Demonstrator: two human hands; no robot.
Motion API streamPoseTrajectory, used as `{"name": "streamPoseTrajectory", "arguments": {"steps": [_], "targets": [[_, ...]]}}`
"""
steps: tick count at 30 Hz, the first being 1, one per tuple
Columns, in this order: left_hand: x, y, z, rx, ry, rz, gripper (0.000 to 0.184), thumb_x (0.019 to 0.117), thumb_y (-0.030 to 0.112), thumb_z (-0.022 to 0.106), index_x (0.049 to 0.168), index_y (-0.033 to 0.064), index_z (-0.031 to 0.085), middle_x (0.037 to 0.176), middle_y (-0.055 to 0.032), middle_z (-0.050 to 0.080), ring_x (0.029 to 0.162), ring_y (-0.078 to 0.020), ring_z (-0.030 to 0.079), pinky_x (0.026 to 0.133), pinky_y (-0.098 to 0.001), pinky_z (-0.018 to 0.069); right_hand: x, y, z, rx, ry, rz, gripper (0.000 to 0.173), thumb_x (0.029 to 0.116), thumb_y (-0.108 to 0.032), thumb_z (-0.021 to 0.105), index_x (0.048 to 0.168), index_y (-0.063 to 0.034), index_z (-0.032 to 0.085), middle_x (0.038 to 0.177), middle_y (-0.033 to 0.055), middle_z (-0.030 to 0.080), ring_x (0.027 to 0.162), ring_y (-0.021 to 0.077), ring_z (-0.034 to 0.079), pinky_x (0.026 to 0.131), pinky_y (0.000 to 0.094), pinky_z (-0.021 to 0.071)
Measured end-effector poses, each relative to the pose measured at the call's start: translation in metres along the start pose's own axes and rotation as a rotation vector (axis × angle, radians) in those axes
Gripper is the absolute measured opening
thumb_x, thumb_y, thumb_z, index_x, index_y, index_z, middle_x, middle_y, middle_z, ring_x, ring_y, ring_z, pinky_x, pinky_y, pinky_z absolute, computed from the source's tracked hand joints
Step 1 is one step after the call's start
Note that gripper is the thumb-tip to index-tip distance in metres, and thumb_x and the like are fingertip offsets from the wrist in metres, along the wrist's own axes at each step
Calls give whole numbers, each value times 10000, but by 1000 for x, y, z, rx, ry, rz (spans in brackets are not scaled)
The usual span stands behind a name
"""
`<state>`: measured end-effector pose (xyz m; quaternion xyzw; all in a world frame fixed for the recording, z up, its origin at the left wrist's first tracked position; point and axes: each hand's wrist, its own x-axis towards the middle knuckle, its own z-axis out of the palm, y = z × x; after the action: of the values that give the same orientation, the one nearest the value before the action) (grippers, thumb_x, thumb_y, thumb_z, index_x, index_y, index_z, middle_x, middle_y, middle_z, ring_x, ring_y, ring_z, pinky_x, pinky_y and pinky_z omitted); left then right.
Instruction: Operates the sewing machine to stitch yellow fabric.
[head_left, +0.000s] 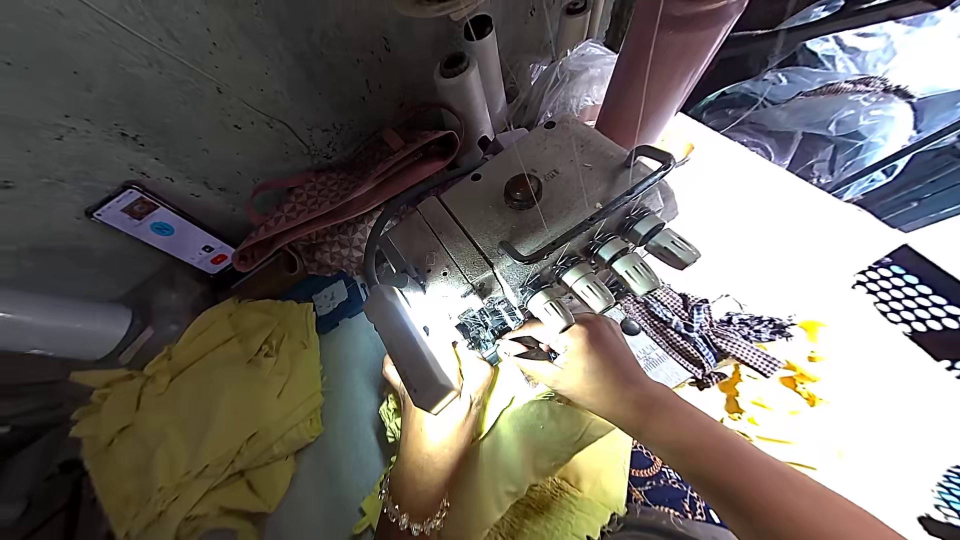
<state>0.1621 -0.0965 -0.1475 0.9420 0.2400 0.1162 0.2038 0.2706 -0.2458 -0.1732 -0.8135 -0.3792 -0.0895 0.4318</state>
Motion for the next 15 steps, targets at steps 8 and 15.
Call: {"name": "streamPoseTrajectory", "arguments": {"steps": [8, 15], "targets": [[-1, 2, 1, 14, -3, -58, 497, 936, 428, 502, 1150, 13, 671, 1404, -331, 484, 1378, -491, 380, 1125, -605, 240, 0, 1, 0, 3, -1, -2, 247, 839, -318, 678, 825, -92, 777, 654, 66, 677, 554, 184, 621, 491, 373, 450], [1, -5, -2, -196, -97, -222, 938, 846, 494, 618, 1527, -89, 345, 1602, -331, 249, 1507, -461, 193, 1215, -548, 176, -2, 5, 1, 56, -26, -36, 236, 883, -296, 658, 909, -115, 807, 756, 59, 742, 633, 167, 687, 546, 364, 514]]}}
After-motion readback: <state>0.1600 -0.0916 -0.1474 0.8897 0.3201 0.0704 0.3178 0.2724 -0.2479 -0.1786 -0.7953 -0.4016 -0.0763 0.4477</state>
